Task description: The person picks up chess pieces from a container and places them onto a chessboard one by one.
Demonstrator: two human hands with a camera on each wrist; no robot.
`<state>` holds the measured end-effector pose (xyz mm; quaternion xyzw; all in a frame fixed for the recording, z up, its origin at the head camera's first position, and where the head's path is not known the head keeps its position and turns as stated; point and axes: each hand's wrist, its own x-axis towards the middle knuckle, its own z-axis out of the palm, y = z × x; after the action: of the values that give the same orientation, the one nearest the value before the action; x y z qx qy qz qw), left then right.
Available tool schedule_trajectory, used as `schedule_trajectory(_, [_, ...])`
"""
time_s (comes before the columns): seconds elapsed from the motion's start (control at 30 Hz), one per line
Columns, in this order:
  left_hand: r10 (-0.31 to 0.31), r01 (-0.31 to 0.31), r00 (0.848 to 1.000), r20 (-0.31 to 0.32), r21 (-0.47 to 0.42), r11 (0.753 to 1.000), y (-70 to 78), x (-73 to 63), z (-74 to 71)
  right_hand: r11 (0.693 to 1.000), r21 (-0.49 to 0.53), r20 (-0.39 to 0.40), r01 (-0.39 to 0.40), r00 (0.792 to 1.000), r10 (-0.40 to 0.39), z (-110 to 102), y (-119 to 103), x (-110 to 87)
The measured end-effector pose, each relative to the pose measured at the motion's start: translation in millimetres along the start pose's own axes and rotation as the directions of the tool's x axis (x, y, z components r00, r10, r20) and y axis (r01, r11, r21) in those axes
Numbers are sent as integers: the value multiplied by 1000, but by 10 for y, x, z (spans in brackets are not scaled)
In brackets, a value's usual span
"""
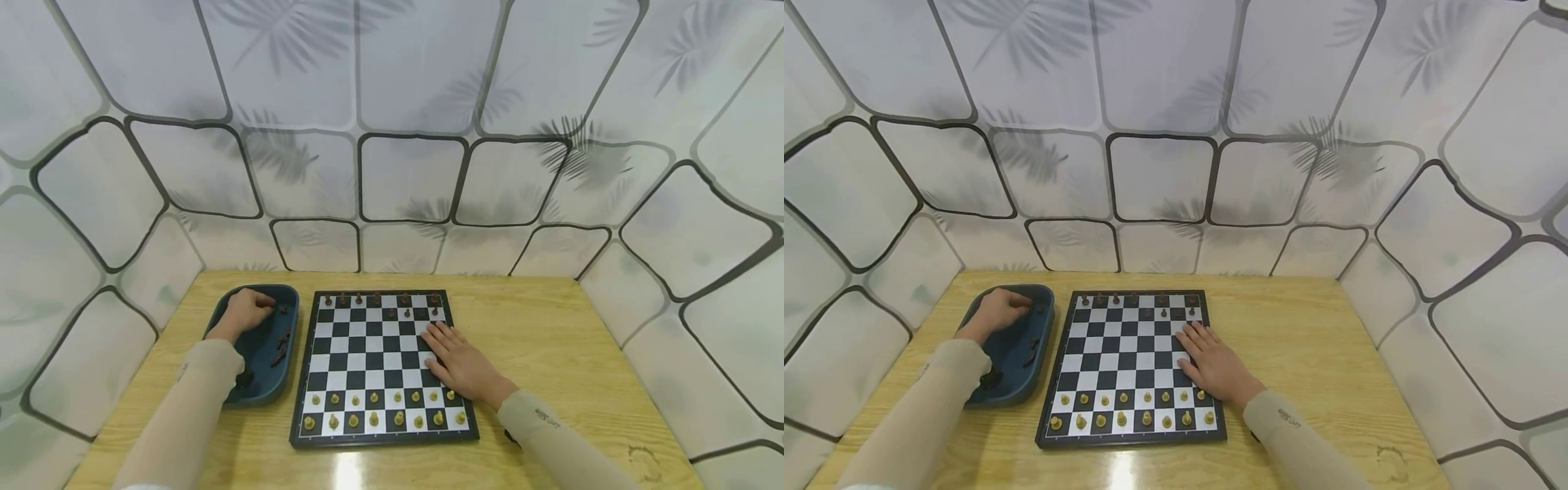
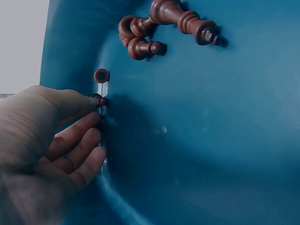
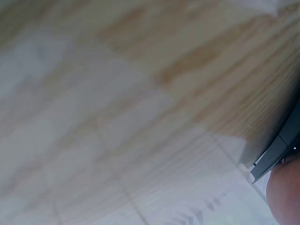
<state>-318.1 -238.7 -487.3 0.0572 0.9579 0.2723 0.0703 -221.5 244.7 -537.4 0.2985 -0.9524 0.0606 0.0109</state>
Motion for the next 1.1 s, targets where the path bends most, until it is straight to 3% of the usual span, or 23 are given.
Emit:
schedule_trajectory(0.4, [59,-57,997,-54,32,998,-80,45,95,1000,-7,27,-21,999,21,18,10,-1])
schedule_trajectory(0.8, [47,-41,993,-104,56,998,-98,45,104,1000,2,9,-13,1000,13,0,0,-1])
schedule_trajectory(1.1, [69,-65,993,-93,40,997,-121,18,110,1000,4,9,-12,1000,12,-10,-7,5])
